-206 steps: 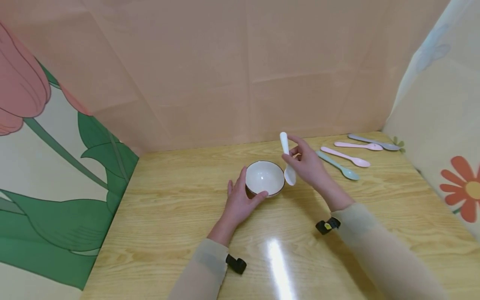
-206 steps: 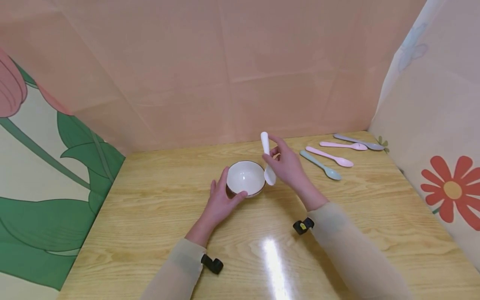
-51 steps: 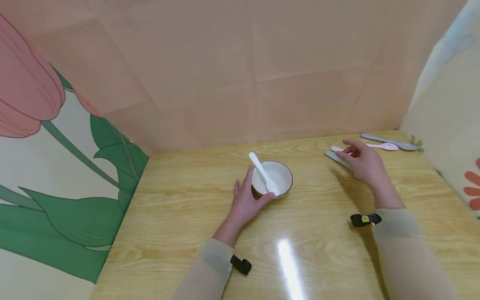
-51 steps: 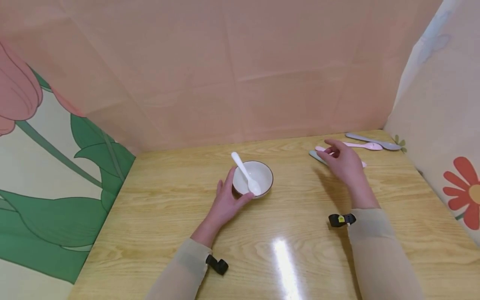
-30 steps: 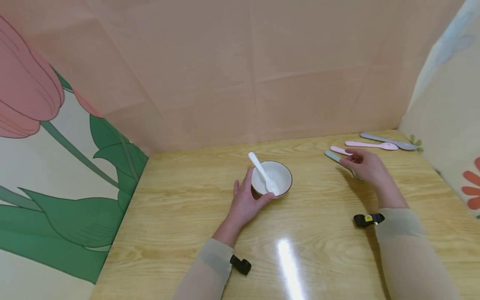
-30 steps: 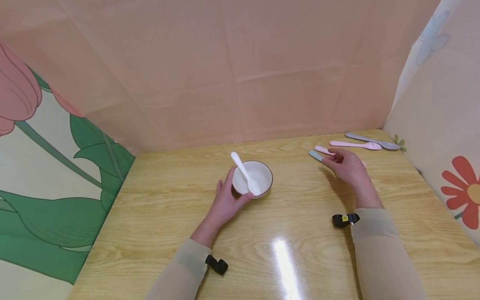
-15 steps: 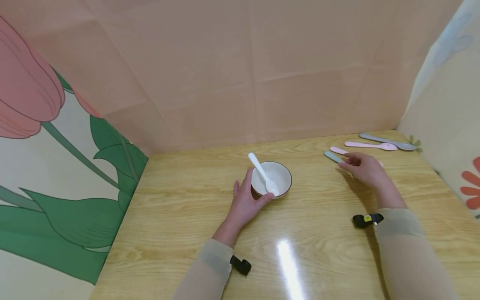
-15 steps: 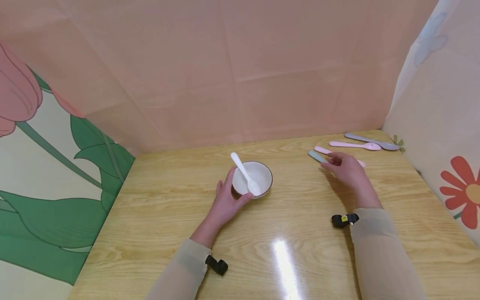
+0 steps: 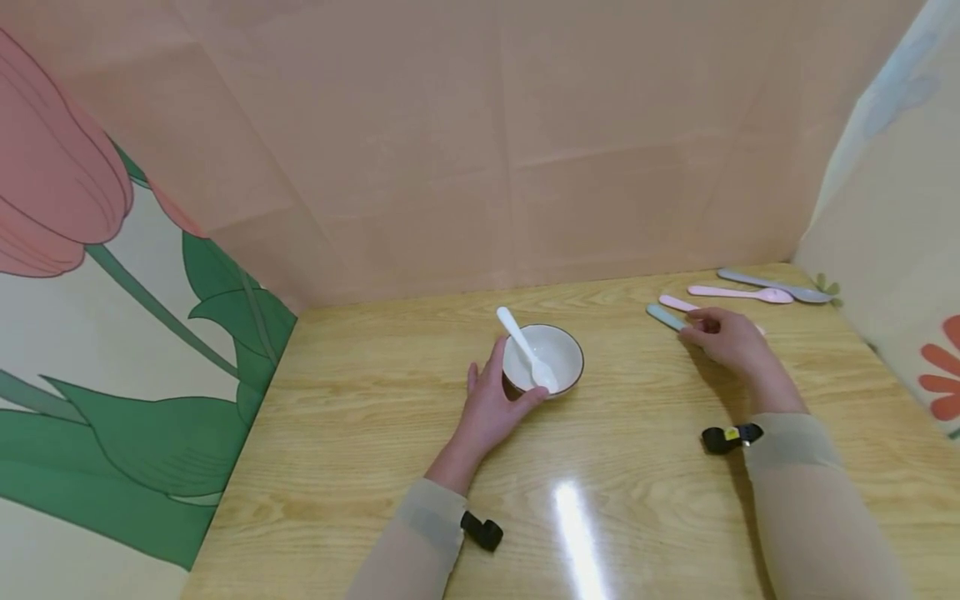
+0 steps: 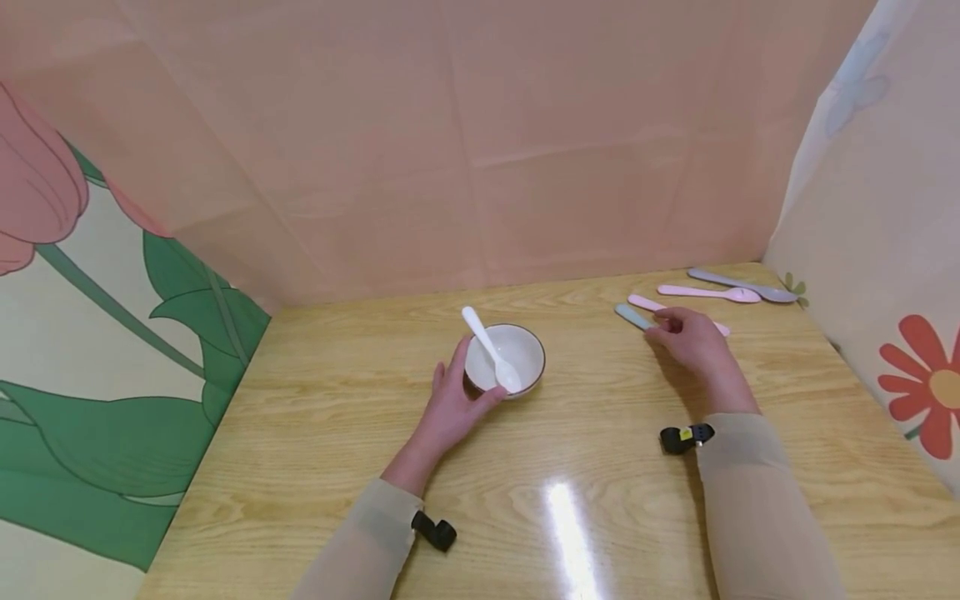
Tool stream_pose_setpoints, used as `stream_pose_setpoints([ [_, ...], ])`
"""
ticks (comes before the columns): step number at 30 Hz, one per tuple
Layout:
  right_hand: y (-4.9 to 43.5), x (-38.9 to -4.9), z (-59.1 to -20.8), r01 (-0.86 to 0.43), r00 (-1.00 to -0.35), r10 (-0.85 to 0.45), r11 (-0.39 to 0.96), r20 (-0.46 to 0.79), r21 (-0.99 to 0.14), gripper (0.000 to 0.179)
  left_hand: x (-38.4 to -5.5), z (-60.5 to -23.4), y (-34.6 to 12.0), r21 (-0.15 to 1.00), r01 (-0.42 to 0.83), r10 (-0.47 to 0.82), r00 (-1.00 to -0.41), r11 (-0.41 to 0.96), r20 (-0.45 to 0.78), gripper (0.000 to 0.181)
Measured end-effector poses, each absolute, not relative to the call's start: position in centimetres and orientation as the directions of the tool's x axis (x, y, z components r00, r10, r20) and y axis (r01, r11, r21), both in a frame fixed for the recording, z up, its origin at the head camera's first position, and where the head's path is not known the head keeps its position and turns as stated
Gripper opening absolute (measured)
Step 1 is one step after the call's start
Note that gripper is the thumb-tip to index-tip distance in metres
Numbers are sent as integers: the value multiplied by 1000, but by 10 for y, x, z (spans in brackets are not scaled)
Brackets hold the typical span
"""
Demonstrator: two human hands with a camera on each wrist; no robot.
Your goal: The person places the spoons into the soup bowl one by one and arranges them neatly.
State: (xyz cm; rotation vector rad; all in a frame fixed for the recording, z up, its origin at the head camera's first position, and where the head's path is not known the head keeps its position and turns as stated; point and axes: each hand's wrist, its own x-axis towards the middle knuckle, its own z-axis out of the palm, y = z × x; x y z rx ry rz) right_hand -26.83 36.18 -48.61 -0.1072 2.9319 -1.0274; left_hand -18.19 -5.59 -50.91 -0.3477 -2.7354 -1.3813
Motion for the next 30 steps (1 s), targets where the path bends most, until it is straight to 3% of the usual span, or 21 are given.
stream_pose_setpoints([
  [16, 364, -270, -487, -90, -992, -123, 776, -11, -624, 46, -183, -509, -54, 789, 244, 181, -969, 564, 170, 107],
  [30, 360, -268, -487, -63, -993, -114, 768, -38, -638, 55, -184, -511, -57, 790, 237, 177, -970, 565, 165, 108],
])
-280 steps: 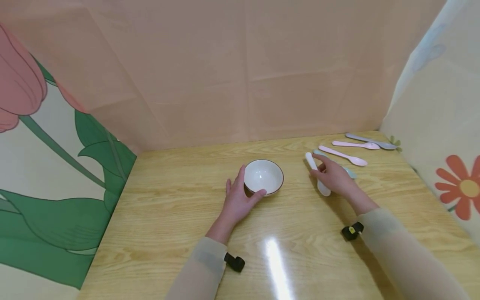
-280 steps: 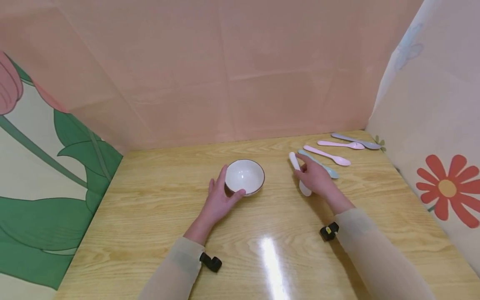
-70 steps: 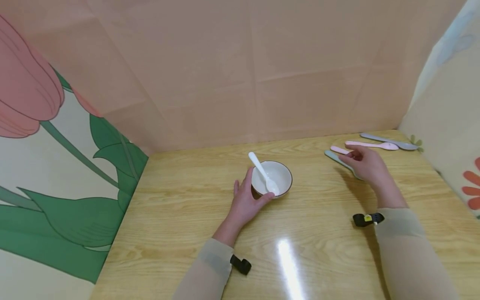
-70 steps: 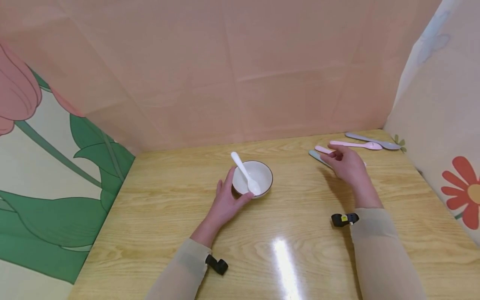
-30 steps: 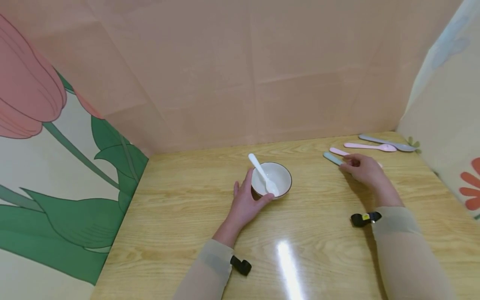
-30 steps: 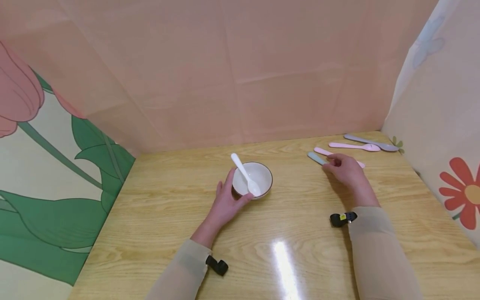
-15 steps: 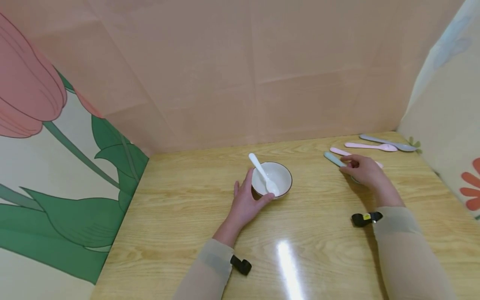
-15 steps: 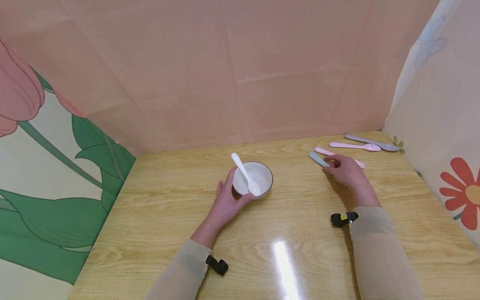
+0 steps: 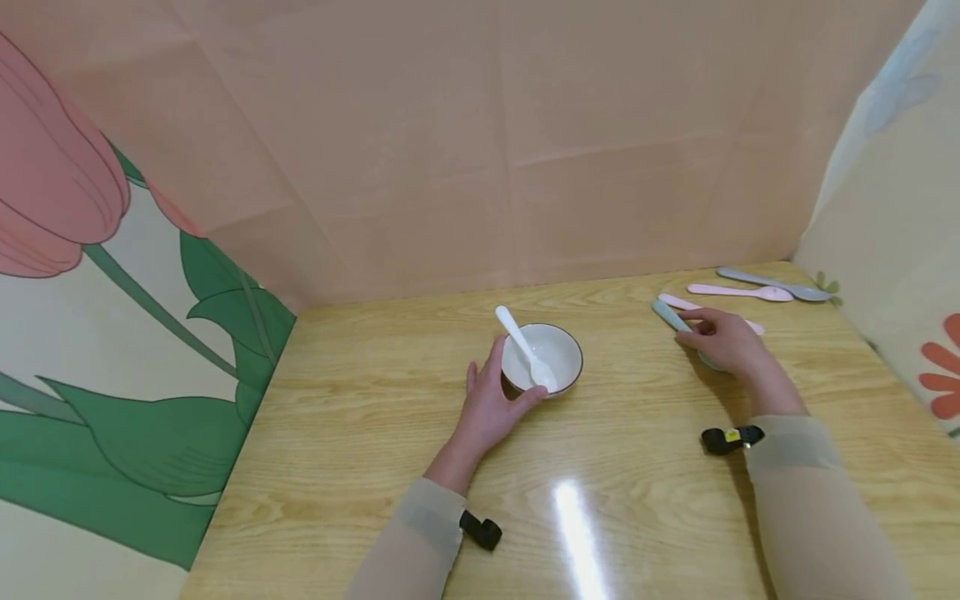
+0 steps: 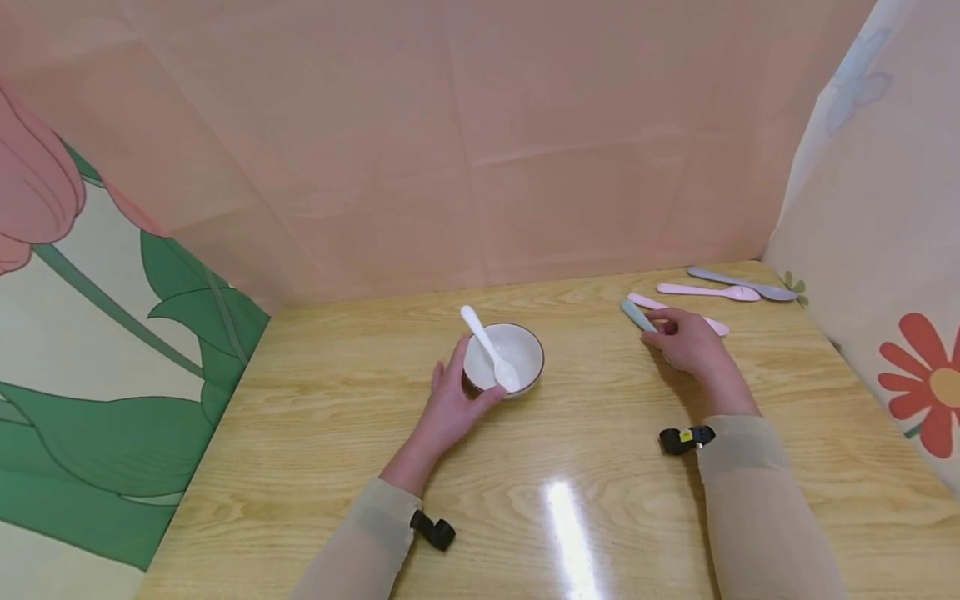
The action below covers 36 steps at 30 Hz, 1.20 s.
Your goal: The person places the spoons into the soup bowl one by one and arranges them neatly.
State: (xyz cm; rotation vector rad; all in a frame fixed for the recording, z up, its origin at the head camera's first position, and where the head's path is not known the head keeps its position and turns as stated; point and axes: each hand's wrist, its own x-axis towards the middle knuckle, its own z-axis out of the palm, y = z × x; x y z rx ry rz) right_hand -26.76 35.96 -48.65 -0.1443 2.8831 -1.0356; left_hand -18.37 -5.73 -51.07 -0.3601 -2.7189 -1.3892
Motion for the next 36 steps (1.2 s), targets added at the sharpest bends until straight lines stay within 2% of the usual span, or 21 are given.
stream_pose_setpoints([
  [9, 358, -263, -478, 37, -986, -90, 695, -138, -718, 67, -184, -510, -55, 792, 230, 176, -972, 565, 157, 108],
  [18, 345, -261, -468, 6, -994, -83, 586, -67, -810, 65, -184, -510, -54, 787, 248, 181, -968, 565, 175, 106],
  [30, 323, -254, -446, 20, -992, -98, 485, -77, -874, 62, -183, -508, -55, 778, 257, 184, -966, 574, 183, 107],
  [36, 313, -252, -438, 27, -980, -164, 460, -115, -887, 61, -183, -509, -55, 777, 254, 186, -966, 577, 178, 108],
])
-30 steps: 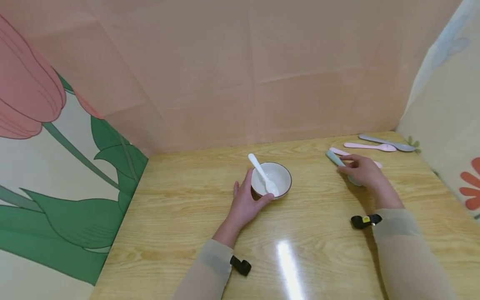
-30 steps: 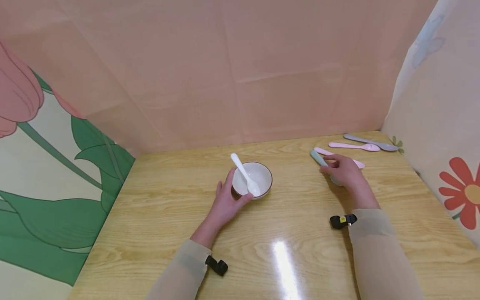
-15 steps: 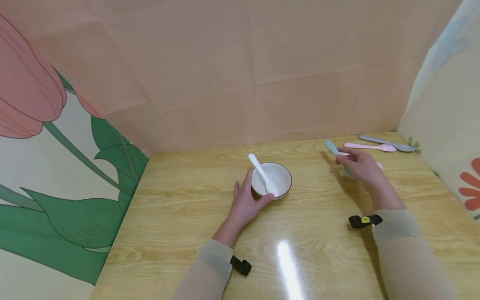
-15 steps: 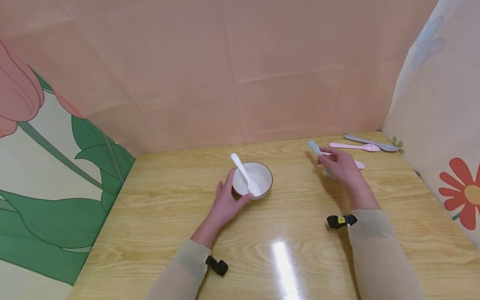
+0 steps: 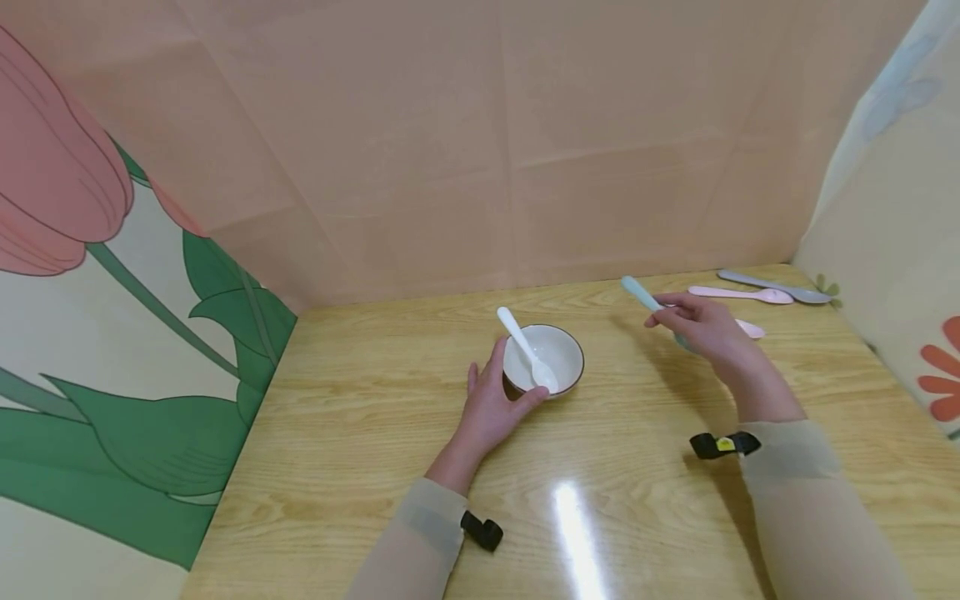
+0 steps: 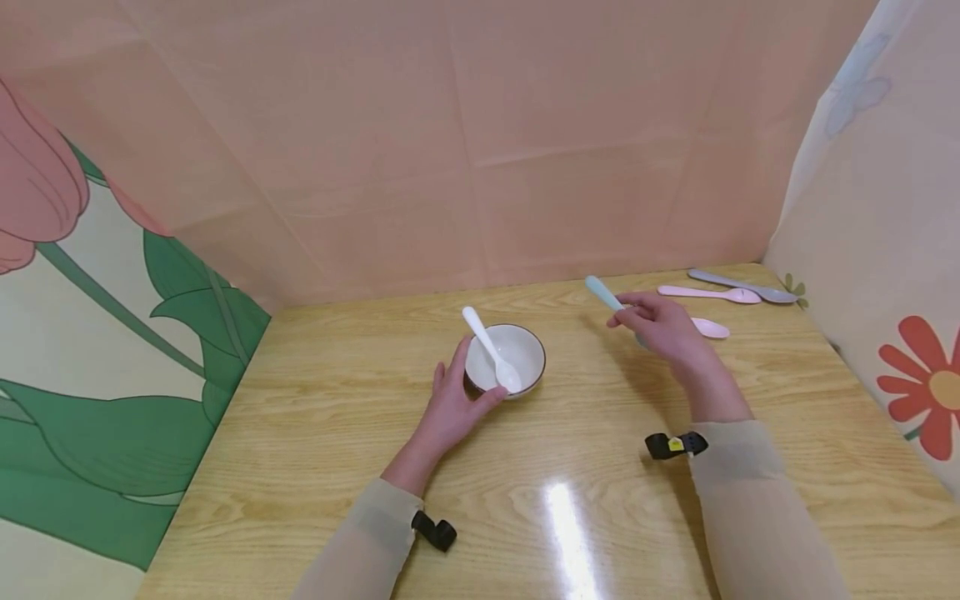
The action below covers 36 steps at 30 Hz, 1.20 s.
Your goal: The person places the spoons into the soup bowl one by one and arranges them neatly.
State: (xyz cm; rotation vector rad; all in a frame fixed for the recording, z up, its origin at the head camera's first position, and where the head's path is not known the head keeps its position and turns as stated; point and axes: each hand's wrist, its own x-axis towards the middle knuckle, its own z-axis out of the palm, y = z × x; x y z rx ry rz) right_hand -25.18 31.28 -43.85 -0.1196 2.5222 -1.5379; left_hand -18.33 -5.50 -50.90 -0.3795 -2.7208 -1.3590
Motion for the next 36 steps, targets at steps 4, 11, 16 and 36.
stream_pose_setpoints([
  [4, 304, -250, -437, -16, -970, -225, 438, -93, -899, 51, -183, -510, -55, 777, 250, 185, -967, 578, 173, 109],
  [11, 290, -247, -431, -14, -972, -218, 427, -87, -904, 44, -182, -510, -55, 778, 243, 185, -969, 580, 165, 110],
  [16, 276, -245, -427, -28, -975, -212, 415, -66, -909, 46, -182, -510, -54, 778, 241, 185, -969, 581, 162, 110],
  [36, 203, -248, -411, -144, -969, -243, 435, 38, -889, 43, -186, -512, -56, 770, 269, 193, -962, 579, 192, 105],
])
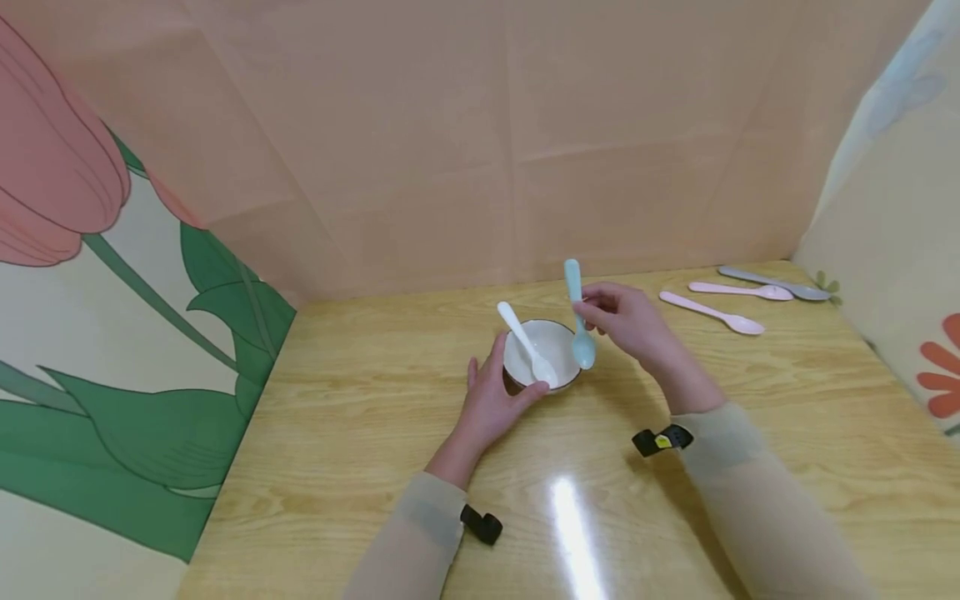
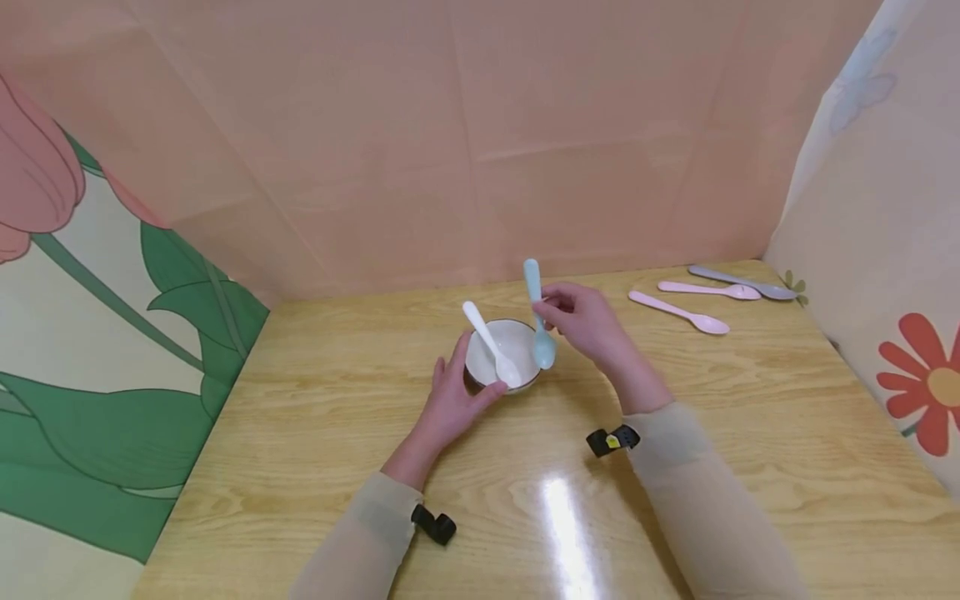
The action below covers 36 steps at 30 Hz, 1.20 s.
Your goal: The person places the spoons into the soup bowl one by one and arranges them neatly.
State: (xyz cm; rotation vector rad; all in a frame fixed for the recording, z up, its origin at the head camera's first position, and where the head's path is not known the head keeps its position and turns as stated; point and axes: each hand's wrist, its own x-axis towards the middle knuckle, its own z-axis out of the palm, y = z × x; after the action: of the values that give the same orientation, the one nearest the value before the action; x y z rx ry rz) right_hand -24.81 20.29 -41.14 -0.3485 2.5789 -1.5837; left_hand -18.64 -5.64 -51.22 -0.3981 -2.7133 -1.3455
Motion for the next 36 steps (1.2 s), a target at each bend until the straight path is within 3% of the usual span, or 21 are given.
stream_pose_setpoints([
  [9, 176, -253, -415, -186, -956, -284, 401, 71, -897, 34, -189, -513, -57, 775, 273, 195, -961, 570, 196, 105],
  [23, 150, -256, -427, -225, -945, -322, 512, 58, -829, 28, -189, -513, -57, 767, 252, 200, -966, 590, 163, 110],
  [36, 138, -256, -433, -211, -942, -335, 603, -4, -769, 42, -190, -514, -57, 766, 257, 206, -964, 589, 165, 107],
])
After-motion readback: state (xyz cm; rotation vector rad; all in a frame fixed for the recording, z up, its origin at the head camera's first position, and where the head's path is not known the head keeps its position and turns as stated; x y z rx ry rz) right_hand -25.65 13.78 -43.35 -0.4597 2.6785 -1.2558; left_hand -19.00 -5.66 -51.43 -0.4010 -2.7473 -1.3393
